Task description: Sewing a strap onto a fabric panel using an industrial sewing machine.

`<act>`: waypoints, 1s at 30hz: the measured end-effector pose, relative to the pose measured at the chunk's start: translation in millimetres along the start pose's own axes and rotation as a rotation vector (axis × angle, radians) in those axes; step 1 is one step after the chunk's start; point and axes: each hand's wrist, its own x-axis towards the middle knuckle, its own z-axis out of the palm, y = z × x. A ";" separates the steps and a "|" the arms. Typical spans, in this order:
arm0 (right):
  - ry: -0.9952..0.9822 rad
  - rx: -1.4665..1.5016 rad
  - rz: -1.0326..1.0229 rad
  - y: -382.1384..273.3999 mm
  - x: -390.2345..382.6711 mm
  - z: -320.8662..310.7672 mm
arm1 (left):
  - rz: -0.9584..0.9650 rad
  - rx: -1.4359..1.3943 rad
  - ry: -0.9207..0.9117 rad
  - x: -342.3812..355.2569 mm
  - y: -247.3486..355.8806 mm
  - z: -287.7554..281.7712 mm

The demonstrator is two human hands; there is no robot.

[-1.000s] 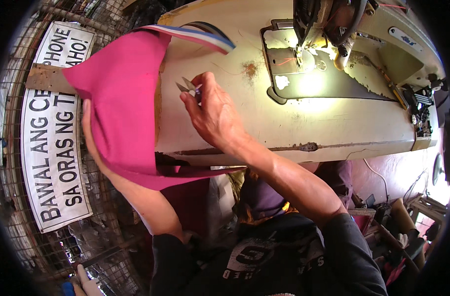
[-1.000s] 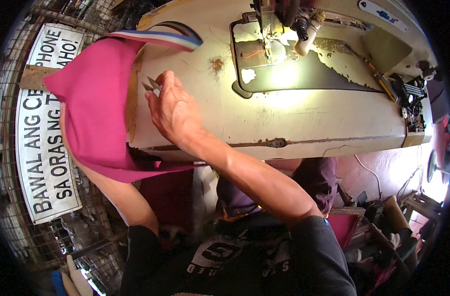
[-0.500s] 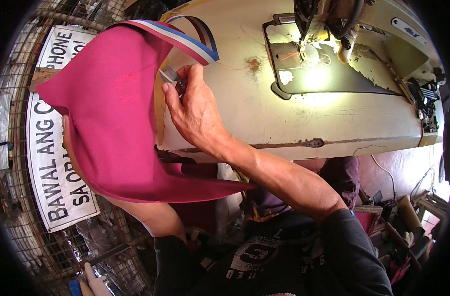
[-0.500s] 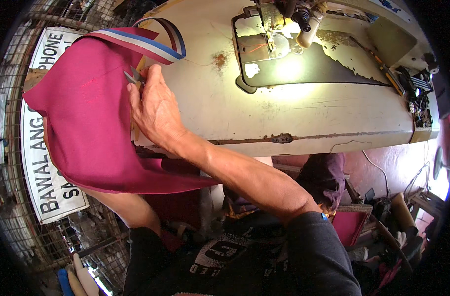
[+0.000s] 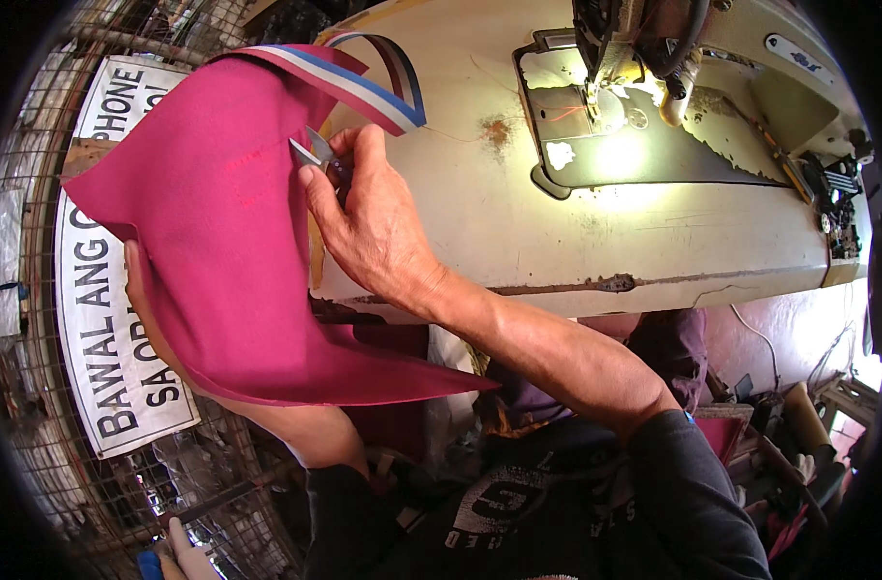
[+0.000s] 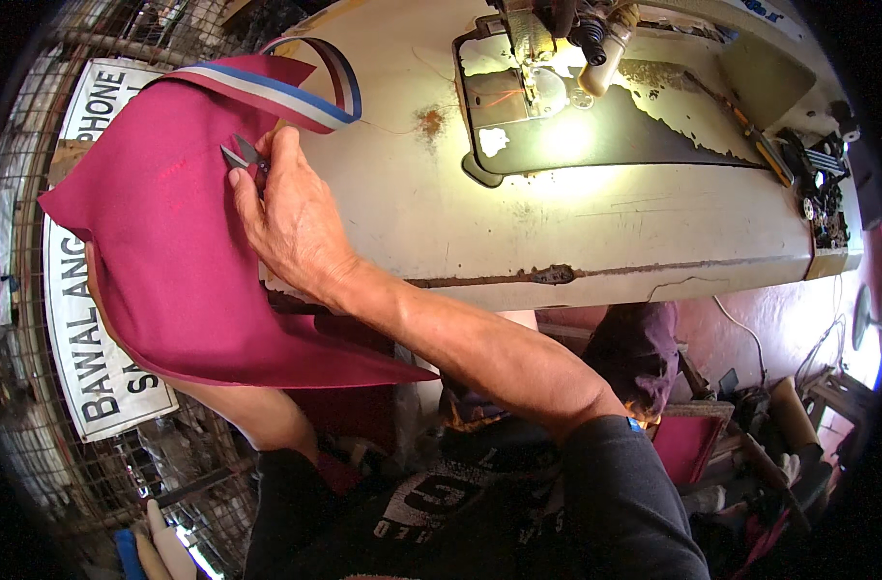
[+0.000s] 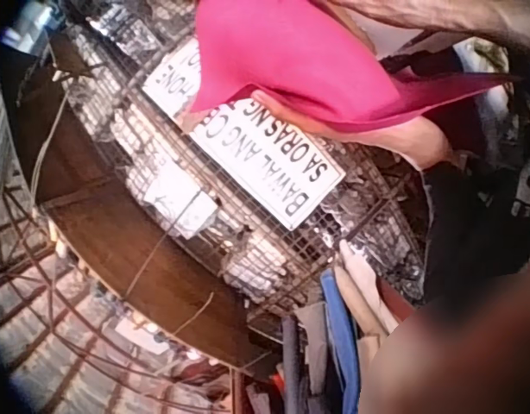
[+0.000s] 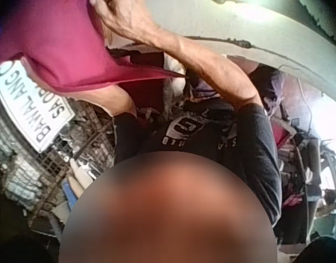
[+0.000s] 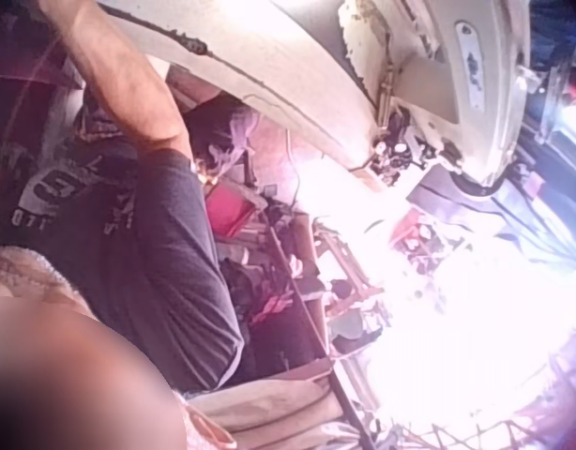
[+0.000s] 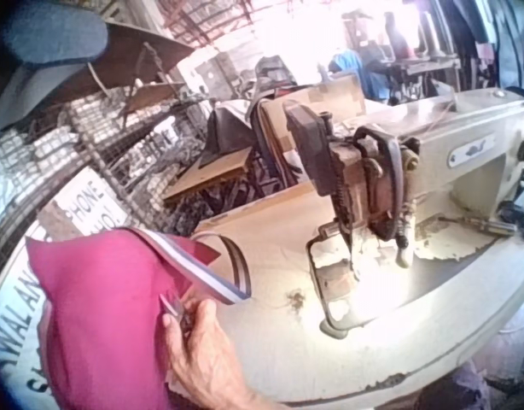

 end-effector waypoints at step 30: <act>-0.003 -1.283 -0.220 0.5 -13.3 -231.9 | -0.020 -0.135 0.017 30.4 -64.4 -23.4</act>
